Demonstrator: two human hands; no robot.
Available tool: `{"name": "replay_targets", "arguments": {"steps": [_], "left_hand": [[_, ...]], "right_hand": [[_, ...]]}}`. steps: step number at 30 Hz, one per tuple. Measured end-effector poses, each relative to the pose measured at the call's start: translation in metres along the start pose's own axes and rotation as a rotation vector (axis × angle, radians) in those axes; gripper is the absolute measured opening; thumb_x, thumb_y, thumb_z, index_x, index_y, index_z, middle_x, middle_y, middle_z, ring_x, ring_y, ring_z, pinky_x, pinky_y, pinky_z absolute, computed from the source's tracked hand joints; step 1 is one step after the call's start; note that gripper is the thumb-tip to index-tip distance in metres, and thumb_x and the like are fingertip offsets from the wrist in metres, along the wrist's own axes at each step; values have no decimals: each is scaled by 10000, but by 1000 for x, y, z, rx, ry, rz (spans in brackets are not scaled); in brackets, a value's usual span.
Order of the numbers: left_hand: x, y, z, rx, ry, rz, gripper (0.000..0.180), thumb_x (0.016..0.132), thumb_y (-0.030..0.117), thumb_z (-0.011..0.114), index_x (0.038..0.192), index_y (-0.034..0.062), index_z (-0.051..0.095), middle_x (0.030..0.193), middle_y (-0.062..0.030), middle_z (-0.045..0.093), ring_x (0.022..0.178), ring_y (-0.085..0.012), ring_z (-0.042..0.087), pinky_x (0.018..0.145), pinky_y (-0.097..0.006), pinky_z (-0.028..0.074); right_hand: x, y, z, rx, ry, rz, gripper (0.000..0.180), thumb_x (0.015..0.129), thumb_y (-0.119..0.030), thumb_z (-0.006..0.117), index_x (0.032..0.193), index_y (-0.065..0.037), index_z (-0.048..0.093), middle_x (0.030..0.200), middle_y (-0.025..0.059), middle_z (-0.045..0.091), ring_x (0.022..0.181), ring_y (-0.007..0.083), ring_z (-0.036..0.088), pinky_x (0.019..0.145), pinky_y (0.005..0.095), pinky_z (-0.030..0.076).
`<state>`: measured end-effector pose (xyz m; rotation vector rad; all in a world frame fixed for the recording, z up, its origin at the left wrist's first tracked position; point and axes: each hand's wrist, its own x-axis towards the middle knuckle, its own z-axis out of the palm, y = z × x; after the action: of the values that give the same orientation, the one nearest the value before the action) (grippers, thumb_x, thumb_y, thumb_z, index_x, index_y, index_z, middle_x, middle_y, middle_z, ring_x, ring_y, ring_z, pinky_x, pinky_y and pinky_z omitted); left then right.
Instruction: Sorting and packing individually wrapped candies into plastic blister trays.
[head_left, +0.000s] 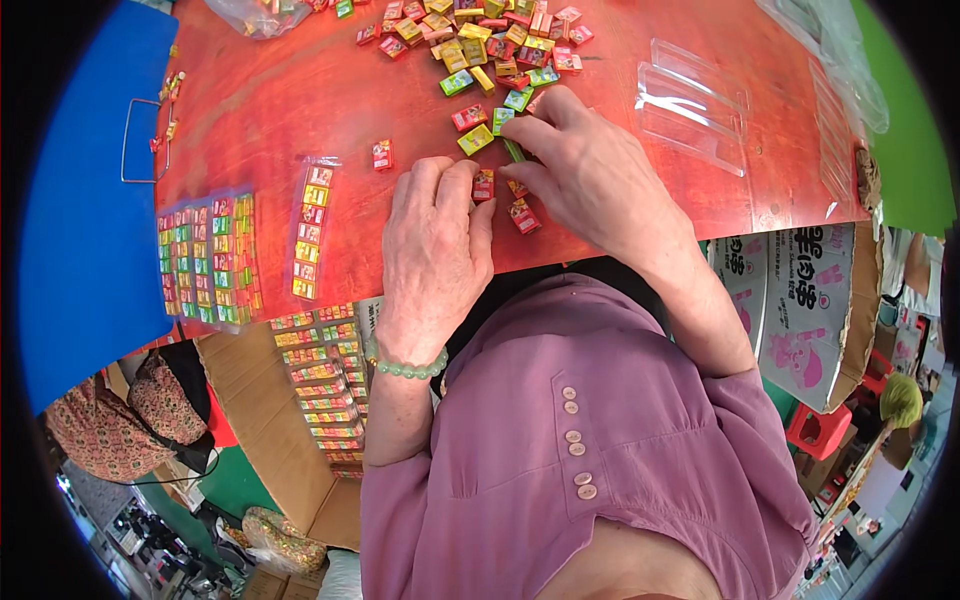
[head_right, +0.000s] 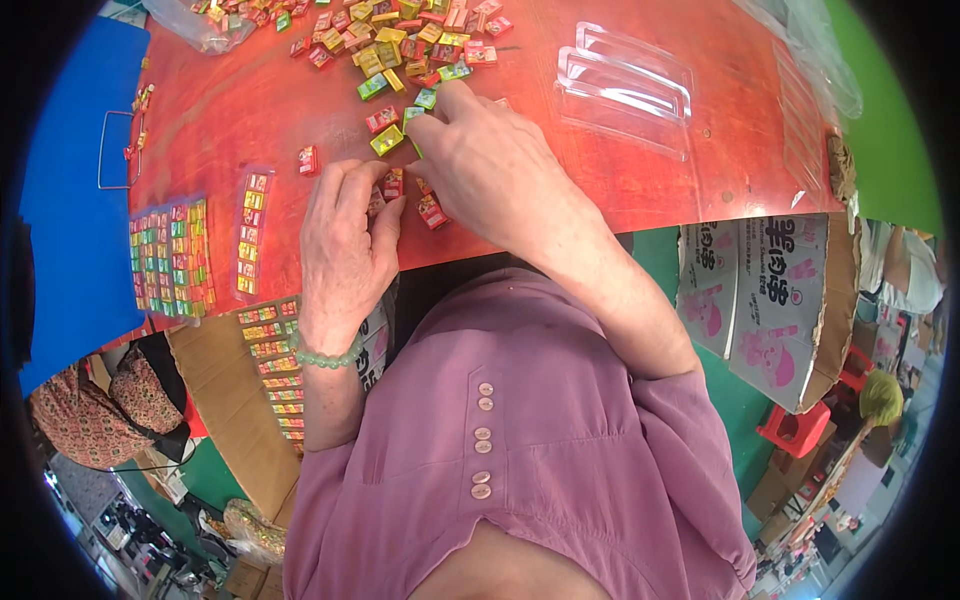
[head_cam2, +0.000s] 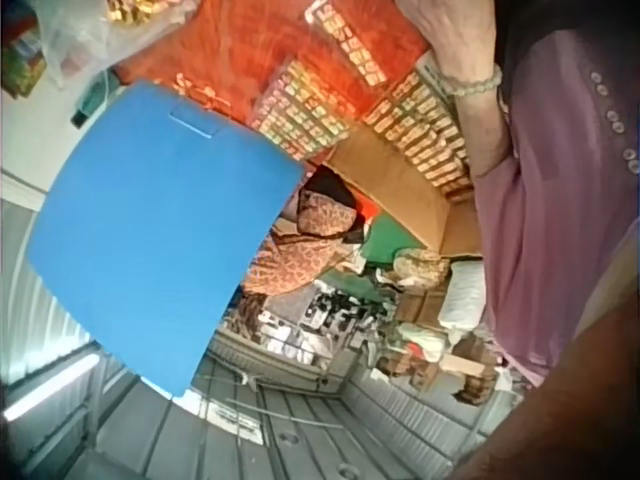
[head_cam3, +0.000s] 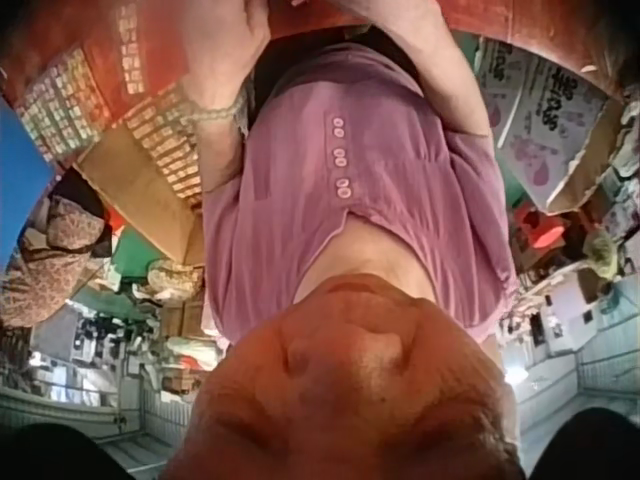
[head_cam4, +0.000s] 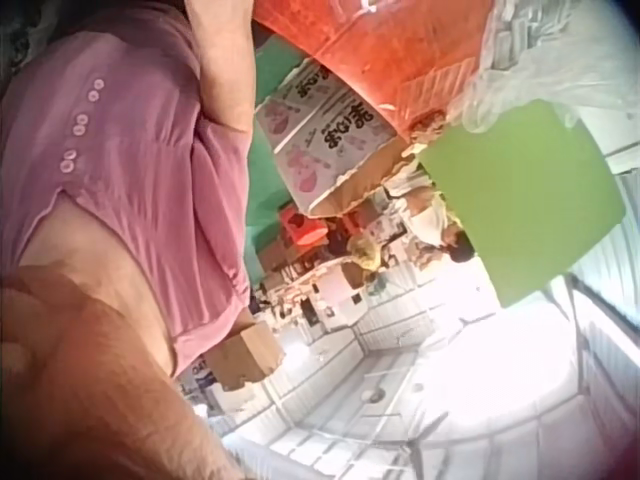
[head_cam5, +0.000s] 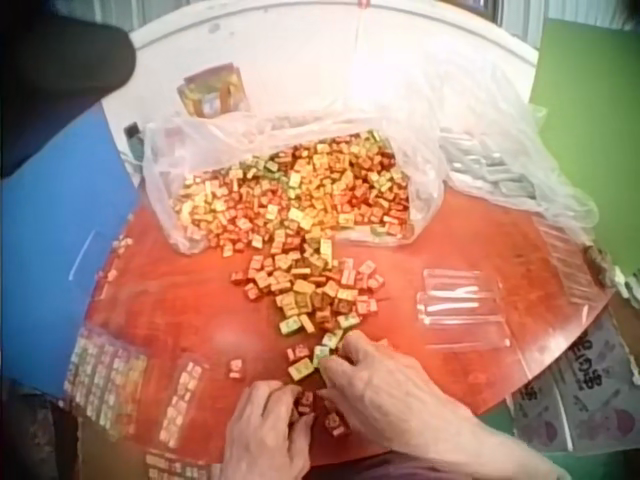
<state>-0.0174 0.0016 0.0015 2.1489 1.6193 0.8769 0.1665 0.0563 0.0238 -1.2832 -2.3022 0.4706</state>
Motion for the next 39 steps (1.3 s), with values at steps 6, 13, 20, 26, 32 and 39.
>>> {"name": "replay_targets", "arguments": {"steps": [6, 13, 20, 26, 32, 39], "left_hand": [[-2, -5, 0, -10, 58, 43, 316, 857, -43, 737, 1156, -27, 635, 1058, -161, 605, 867, -328, 643, 759, -420, 529], [-9, -10, -6, -59, 14, 22, 397, 836, 65, 805, 1181, -27, 632, 1104, -172, 587, 1011, -372, 610, 869, -463, 527], [-1, -10, -10, -84, -32, 59, 401, 827, 58, 812, 1180, -30, 642, 1108, -165, 595, 1012, -362, 624, 860, -461, 533], [-4, -10, -14, -122, -58, 41, 339, 805, 23, 819, 1098, -20, 655, 1047, -145, 605, 933, -351, 639, 804, -455, 542], [-10, -2, -21, -111, -133, 18, 361, 800, 36, 828, 1113, -20, 658, 1060, -145, 598, 935, -345, 634, 805, -456, 543], [-8, 9, -8, -75, -77, 119, 441, 809, 96, 835, 1197, -26, 662, 1128, -146, 579, 984, -338, 619, 814, -452, 545]], "right_hand": [[5, 6, 0, 31, -14, -87, 271, 888, -119, 779, 1114, -35, 656, 1031, 156, 613, 907, 378, 659, 761, 459, 543], [-32, -5, -23, 110, 55, -18, 325, 867, -133, 808, 1130, -3, 670, 1031, 143, 636, 917, 335, 632, 817, 421, 524], [-59, 0, -10, -80, 49, -93, 349, 831, -223, 826, 1116, -61, 706, 1063, 78, 619, 1001, 277, 584, 902, 413, 431], [-55, -7, -14, -150, 2, -124, 386, 838, -245, 823, 1165, -64, 726, 1114, 90, 628, 1065, 292, 569, 949, 441, 431], [-59, -2, -20, -163, -10, -79, 376, 837, -277, 818, 1146, -77, 744, 1260, 85, 625, 1202, 313, 554, 1028, 475, 426], [-59, 5, -10, -157, 28, -90, 381, 836, -288, 817, 1158, -95, 751, 1439, 86, 566, 1353, 356, 492, 1081, 505, 418]]}}
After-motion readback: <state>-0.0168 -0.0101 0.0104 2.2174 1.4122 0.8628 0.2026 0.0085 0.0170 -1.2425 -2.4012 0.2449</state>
